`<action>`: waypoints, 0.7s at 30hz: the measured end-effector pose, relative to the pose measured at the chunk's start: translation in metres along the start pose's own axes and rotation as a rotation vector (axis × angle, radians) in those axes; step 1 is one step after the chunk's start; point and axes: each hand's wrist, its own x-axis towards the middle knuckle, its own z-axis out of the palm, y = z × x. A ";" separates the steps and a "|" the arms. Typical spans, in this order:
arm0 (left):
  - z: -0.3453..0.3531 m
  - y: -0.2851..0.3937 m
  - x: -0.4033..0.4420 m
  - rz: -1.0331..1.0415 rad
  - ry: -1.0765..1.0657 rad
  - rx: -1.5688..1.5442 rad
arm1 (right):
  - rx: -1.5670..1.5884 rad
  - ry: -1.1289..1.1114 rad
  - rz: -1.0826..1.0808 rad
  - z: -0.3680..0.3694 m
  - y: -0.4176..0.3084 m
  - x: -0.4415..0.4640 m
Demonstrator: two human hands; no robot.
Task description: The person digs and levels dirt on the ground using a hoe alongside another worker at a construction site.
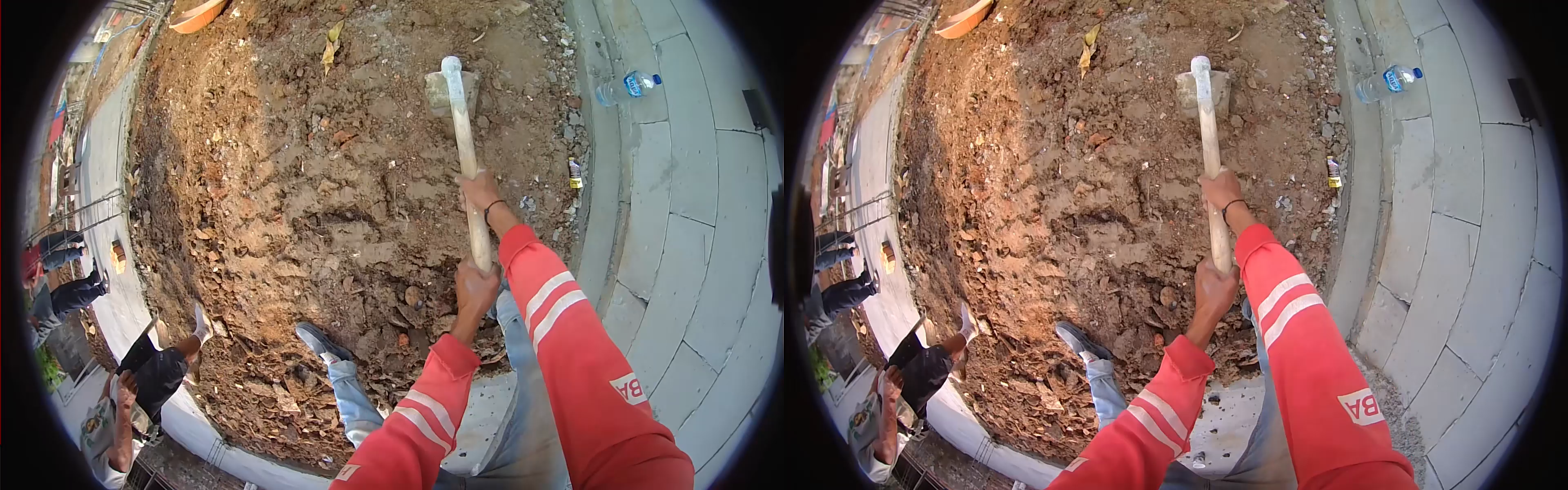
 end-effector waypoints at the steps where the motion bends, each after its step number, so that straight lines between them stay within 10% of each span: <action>1: -0.017 0.007 -0.023 -0.012 -0.090 -0.143 | -0.080 0.092 -0.033 0.005 0.000 -0.028; 7: -0.018 -0.031 -0.102 0.292 -0.076 0.040 | 0.150 0.268 -0.230 -0.032 -0.039 -0.178; 12: 0.005 0.014 -0.004 0.382 -0.185 -0.046 | 0.280 0.299 -0.351 -0.074 -0.076 -0.092; 18: 0.009 0.017 -0.027 -0.009 -0.094 0.122 | 0.149 0.019 0.257 -0.046 0.007 -0.029; 21: -0.026 0.000 -0.069 -0.014 -0.182 0.021 | 0.254 0.126 0.123 -0.018 0.036 -0.081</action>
